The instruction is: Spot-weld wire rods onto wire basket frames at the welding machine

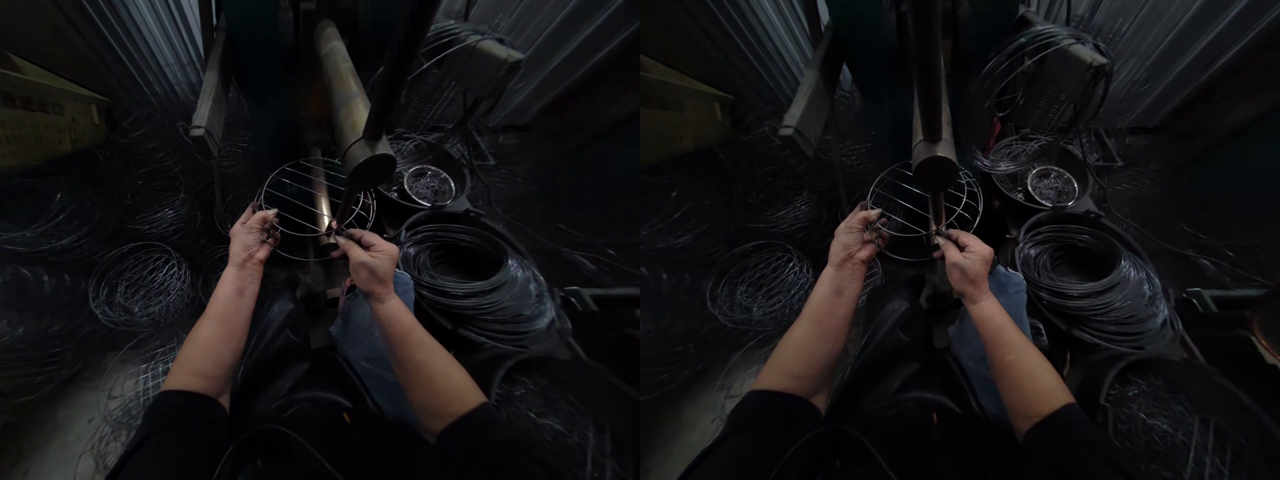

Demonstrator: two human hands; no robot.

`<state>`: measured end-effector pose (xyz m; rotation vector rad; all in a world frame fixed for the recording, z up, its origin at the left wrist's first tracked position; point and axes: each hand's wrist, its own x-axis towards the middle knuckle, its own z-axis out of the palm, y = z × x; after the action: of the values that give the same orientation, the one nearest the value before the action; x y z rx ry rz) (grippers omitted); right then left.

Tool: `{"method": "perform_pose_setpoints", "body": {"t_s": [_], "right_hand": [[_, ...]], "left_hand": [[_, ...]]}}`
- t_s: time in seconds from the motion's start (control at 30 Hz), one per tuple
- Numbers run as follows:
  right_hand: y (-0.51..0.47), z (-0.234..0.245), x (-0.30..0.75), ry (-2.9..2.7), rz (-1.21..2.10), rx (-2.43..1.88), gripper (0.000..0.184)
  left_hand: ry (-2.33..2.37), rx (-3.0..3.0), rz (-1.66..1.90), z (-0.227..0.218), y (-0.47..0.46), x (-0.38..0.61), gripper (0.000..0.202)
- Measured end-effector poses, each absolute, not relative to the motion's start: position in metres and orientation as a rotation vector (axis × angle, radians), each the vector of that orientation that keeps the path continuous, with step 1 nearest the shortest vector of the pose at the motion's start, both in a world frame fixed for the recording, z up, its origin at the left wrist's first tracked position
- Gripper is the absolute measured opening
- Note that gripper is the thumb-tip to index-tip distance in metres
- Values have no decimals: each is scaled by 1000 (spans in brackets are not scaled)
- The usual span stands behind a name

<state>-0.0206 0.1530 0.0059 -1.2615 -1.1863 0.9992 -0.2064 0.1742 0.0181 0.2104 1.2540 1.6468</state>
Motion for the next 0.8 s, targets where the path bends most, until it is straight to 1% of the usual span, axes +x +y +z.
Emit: {"method": "perform_pose_setpoints", "body": {"t_s": [0.17, 0.33, 0.43, 0.57, 0.8], "right_hand": [[155, 9, -17, -1250, 967, -1283, 13], [153, -4, -6, -1438, 954, -1280, 19], [152, -16, -4, -1489, 808, -1217, 17], [153, -23, -8, -1535, 625, -1132, 13], [154, -22, -9, -1501, 632, -1089, 10]], "left_hand": [[1284, 173, 1642, 16, 176, -207, 58], [1293, 196, 1643, 15, 176, -208, 57], [1300, 216, 1643, 15, 177, -209, 54], [1301, 262, 1642, 16, 178, -209, 44], [1328, 281, 1645, 17, 179, -208, 40]]}}
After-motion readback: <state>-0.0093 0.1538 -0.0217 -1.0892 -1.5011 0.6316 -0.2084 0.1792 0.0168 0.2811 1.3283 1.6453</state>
